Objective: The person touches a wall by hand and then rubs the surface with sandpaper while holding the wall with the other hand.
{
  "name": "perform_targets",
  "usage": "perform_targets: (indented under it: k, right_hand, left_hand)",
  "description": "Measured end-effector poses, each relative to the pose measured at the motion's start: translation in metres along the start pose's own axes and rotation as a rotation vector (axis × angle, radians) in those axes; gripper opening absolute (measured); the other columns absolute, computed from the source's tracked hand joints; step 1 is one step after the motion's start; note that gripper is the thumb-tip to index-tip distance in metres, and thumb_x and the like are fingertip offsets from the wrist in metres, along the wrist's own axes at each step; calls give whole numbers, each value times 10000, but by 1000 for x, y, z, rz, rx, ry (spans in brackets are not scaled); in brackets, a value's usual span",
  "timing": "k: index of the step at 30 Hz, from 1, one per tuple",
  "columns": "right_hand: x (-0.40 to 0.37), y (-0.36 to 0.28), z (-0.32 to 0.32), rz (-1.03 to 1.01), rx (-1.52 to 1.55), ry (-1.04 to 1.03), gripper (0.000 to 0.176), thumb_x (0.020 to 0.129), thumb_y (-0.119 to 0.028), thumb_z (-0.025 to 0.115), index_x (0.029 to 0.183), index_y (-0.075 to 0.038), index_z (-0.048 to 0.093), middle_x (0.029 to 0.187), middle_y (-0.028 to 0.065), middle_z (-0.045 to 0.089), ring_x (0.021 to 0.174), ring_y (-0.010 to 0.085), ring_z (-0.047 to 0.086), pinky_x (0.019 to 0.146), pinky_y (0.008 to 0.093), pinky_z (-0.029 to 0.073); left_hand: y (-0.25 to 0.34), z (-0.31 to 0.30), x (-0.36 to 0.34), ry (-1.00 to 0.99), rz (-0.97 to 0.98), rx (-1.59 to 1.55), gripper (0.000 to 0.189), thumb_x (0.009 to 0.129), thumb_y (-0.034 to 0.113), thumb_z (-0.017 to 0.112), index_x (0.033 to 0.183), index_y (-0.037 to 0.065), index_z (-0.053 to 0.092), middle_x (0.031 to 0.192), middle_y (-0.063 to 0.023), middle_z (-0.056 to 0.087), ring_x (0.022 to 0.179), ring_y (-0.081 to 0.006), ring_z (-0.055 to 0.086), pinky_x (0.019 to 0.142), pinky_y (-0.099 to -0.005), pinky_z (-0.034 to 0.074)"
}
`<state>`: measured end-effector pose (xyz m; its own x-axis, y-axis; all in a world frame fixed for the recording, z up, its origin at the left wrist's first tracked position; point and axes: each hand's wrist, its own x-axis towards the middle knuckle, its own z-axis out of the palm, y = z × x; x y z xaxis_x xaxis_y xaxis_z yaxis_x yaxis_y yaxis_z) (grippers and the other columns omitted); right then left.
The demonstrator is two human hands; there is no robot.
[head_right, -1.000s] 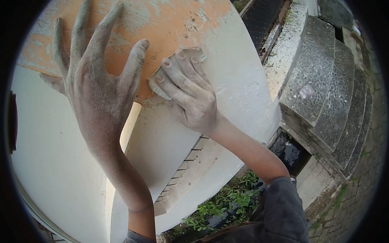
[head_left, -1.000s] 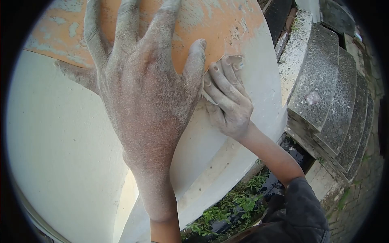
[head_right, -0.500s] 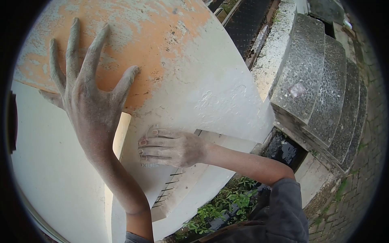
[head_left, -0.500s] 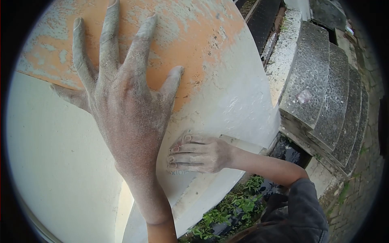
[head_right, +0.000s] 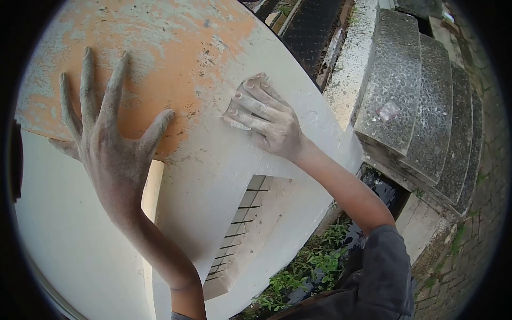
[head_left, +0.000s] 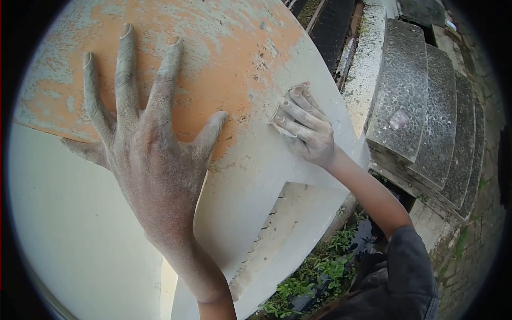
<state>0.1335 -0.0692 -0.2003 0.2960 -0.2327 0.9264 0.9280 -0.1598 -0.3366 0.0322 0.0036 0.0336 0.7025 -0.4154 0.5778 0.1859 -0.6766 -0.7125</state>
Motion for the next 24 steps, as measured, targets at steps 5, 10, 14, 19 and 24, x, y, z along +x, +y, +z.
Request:
perform_targets:
  k: [5, 10, 14, 19, 24]
  right_hand:
    - [27, -19, 14, 210, -15, 163, 242, 863, -124, 587, 1093, -106, 660, 1215, 103, 591, 1218, 282, 491, 1037, 434, 369]
    - [-17, -49, 2, -175, 224, -297, 248, 833, -109, 598, 1070, -108, 671, 1217, 110, 590, 1221, 306, 485, 1042, 455, 358]
    - [-1, 4, -5, 190, -55, 97, 239, 804, -58, 610, 1030, -76, 684, 1214, 127, 589, 1234, 315, 469, 1053, 450, 345]
    - [-8, -74, 6, 119, 148, -150, 244, 786, -69, 614, 1006, -134, 695, 1198, 83, 604, 1244, 313, 457, 1083, 436, 320]
    - [11, -4, -7, 52, 23, -49, 237, 812, -71, 610, 1032, -120, 684, 1182, 107, 609, 1225, 330, 474, 1063, 461, 338]
  left_hand:
    - [2, -2, 1, -23, -18, 1, 839, 497, 427, 828, 1273, 347, 519, 1477, 59, 307, 1394, -270, 164, 1117, -535, 210]
    - [8, -5, 1, -69, -64, 57, 845, 499, 498, 803, 1279, 379, 502, 1484, 81, 287, 1400, -260, 147, 1098, -641, 52]
    - [5, -4, -1, -86, -64, 20, 869, 482, 540, 786, 1285, 397, 486, 1487, 90, 278, 1405, -248, 132, 1065, -686, -27]
    - [7, -7, 2, -115, -97, -23, 908, 453, 547, 781, 1294, 400, 471, 1487, 94, 275, 1406, -229, 126, 1065, -684, -51]
    - [8, -11, 3, -129, -121, -63, 899, 456, 515, 792, 1290, 397, 474, 1485, 100, 276, 1405, -219, 133, 1074, -669, -69]
